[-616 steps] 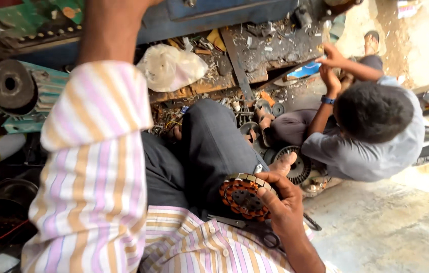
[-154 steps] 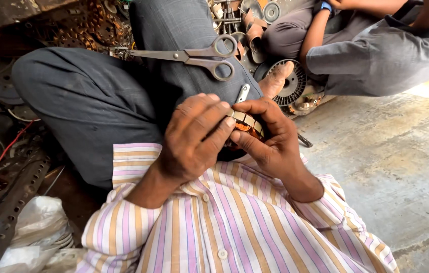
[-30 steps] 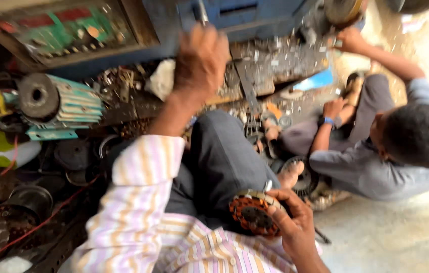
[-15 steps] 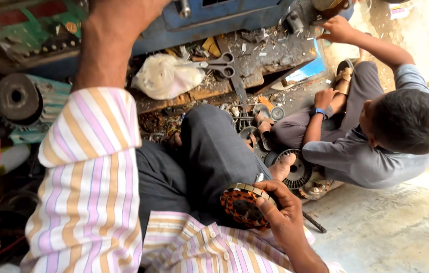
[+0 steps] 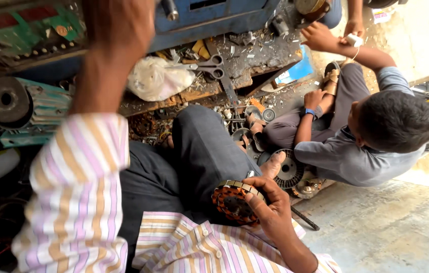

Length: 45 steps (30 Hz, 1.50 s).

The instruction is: The person works on an electric motor component by hand, using a small tool to push wires into slots, trimming materials with scissors, and marking the component with a blue pen.

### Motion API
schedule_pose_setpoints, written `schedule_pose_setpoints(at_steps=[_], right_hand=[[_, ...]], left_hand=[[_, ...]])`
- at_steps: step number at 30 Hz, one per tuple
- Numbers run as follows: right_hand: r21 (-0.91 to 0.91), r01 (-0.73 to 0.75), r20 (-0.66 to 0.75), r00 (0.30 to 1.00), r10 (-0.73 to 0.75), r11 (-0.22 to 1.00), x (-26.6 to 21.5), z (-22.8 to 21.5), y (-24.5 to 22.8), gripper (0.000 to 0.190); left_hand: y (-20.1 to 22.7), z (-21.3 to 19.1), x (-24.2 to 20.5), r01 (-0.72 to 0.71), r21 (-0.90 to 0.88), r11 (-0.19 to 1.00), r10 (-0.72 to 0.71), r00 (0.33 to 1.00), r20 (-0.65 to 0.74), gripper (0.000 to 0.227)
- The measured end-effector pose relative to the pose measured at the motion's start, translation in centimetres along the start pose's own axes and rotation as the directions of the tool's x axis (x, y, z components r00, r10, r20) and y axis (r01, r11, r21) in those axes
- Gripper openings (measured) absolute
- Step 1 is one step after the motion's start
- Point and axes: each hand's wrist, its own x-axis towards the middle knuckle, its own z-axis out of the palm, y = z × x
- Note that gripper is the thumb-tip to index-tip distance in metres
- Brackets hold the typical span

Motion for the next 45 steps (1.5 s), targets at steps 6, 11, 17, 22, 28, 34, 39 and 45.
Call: schedule_pose_setpoints(at_steps=[6, 11, 17, 22, 28, 34, 39, 45], right_hand=[[-0.064, 0.235, 0.185, 0.958, -0.22, 0.97, -0.6, -0.2, 0.0, 0.027], [-0.163, 0.353, 0.364, 0.889, -0.276, 0.921, -1.1, -0.5, -1.1, 0.031], [-0.127, 0.245, 0.411, 0.895, -0.174, 0.961, 10.8, -5.4, -3.6, 0.02], [-0.509, 0.795, 0.505, 0.586, -0.634, 0.33, 23.7, 0.4, -4.5, 0.029], [-0.659, 0.703, 0.747, 0.574, -0.336, -0.266, 33.3, 6.7, -5.2, 0.034], [-0.727, 0.663, 0.686, 0.709, -0.162, -0.176, 36.1, 8.0, -3.8, 0.036], [-0.739, 0.653, 0.671, 0.734, -0.102, -0.166, 36.0, 8.4, -5.2, 0.033], [-0.61, 0.757, 0.598, 0.633, -0.492, 0.233, 28.0, 3.2, -7.1, 0.041]], left_hand=[[16.4, -0.4, -14.5, 0.476, -0.77, 0.425, -0.032, 0.858, 0.513, 0.013], [23.4, 2.5, -21.6, 0.563, -0.804, -0.192, -0.095, 0.805, 0.586, 0.01], [22.8, 3.0, -22.4, 0.498, -0.779, -0.381, -0.263, 0.749, 0.608, 0.011], [24.2, 2.1, -22.2, 0.554, -0.797, -0.239, -0.17, 0.785, 0.596, 0.011], [24.1, 2.2, -22.4, 0.589, -0.771, -0.241, -0.153, 0.762, 0.63, 0.012], [24.1, 2.4, -22.6, 0.601, -0.754, -0.263, -0.135, 0.751, 0.646, 0.011], [24.4, 2.0, -22.4, 0.576, -0.79, -0.213, -0.13, 0.784, 0.607, 0.011], [24.3, 1.3, -22.1, 0.464, -0.843, -0.274, -0.163, 0.841, 0.516, 0.012]])
